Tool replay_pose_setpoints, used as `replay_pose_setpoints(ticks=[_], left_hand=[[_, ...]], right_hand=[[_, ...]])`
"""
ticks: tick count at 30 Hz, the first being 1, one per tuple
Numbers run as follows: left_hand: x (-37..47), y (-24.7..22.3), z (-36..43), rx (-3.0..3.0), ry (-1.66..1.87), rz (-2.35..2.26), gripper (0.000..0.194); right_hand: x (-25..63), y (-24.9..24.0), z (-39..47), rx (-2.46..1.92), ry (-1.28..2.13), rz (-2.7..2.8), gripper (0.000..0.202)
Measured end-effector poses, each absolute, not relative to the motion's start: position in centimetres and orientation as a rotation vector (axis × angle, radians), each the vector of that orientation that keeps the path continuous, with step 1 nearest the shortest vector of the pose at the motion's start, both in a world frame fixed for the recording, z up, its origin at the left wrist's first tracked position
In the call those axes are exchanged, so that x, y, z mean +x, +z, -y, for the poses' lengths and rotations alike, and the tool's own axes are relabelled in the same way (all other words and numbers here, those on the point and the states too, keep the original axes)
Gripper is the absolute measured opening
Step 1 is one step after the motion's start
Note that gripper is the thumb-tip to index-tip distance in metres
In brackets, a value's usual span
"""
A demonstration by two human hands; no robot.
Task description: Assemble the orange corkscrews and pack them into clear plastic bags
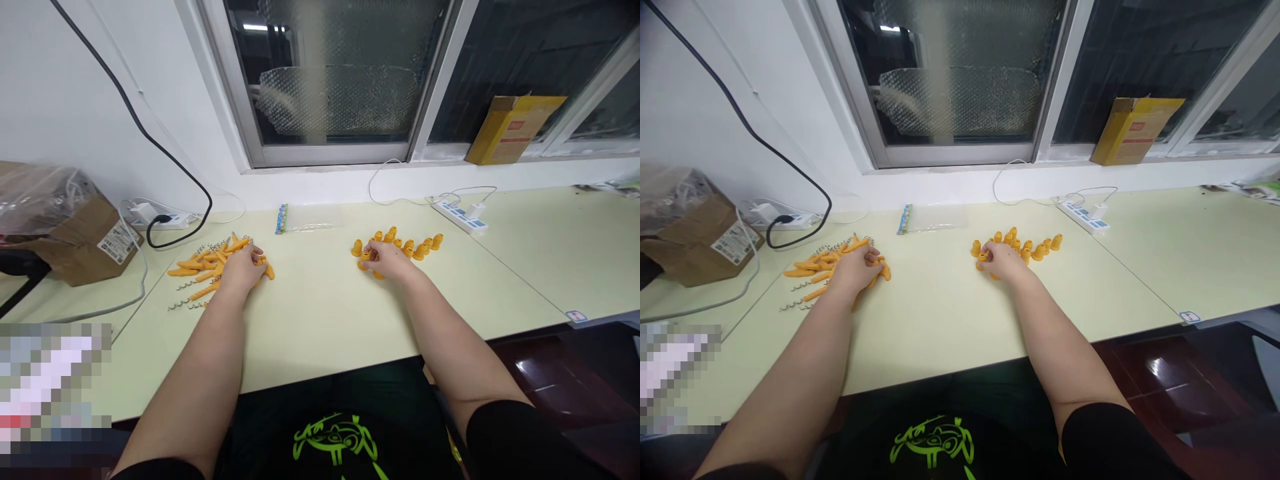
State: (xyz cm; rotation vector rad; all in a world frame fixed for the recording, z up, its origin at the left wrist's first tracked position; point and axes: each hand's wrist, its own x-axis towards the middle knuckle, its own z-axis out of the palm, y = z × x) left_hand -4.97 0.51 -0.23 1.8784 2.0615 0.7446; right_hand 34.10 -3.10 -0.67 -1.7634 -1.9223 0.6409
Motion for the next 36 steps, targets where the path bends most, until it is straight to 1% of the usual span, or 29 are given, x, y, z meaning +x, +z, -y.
replay_pose_setpoints(ticks=[3, 8, 11, 14, 20, 23, 27, 30, 33, 36], left_hand=[[-4.8, 0.3, -0.2, 1.843, 0.864, -2.050, 0.026], [-4.6, 0.8, 0.3, 1.785, 1.259, -2.025, 0.017], [-4.4, 1.1, 0.5, 1.735, 1.368, -2.003, 0.015], [-4.4, 1.5, 0.6, 1.665, 1.524, -1.957, 0.018], [-6.1, 3.1, 0.7, 1.364, 1.964, -1.792, 0.022], [-7.3, 3.7, 0.5, 1.181, 2.084, -1.798, 0.025], [-8.3, 3.9, 0.0, 1.132, 2.137, -1.702, 0.023], [-8.1, 3.5, -0.4, 1.070, 2.118, -1.402, 0.025], [-6.6, 2.8, -0.6, 0.882, 1.956, -1.014, 0.038], [-4.1, 2.0, -0.3, 0.828, 1.770, -0.880, 0.043]], right_hand=[[34.0, -0.6, 3.2, -1.770, 0.632, 1.923, 0.022], [34.3, -0.9, 3.0, -1.786, 0.605, 1.904, 0.021], [34.6, -1.2, 2.7, -1.788, 0.572, 1.898, 0.019], [34.7, -1.3, 2.6, -1.812, 0.531, 1.901, 0.019], [34.3, -0.8, 2.9, -1.817, 0.520, 1.884, 0.020], [34.0, -0.4, 3.1, -1.794, 0.471, 1.857, 0.020], [33.8, -0.2, 3.1, -1.721, 0.370, 1.804, 0.020], [33.7, -0.1, 3.1, -1.597, 0.253, 1.732, 0.021], [33.3, 0.2, 3.3, -1.445, 0.217, 1.687, 0.021], [32.6, 0.5, 3.9, -1.333, 0.259, 1.715, 0.020]])
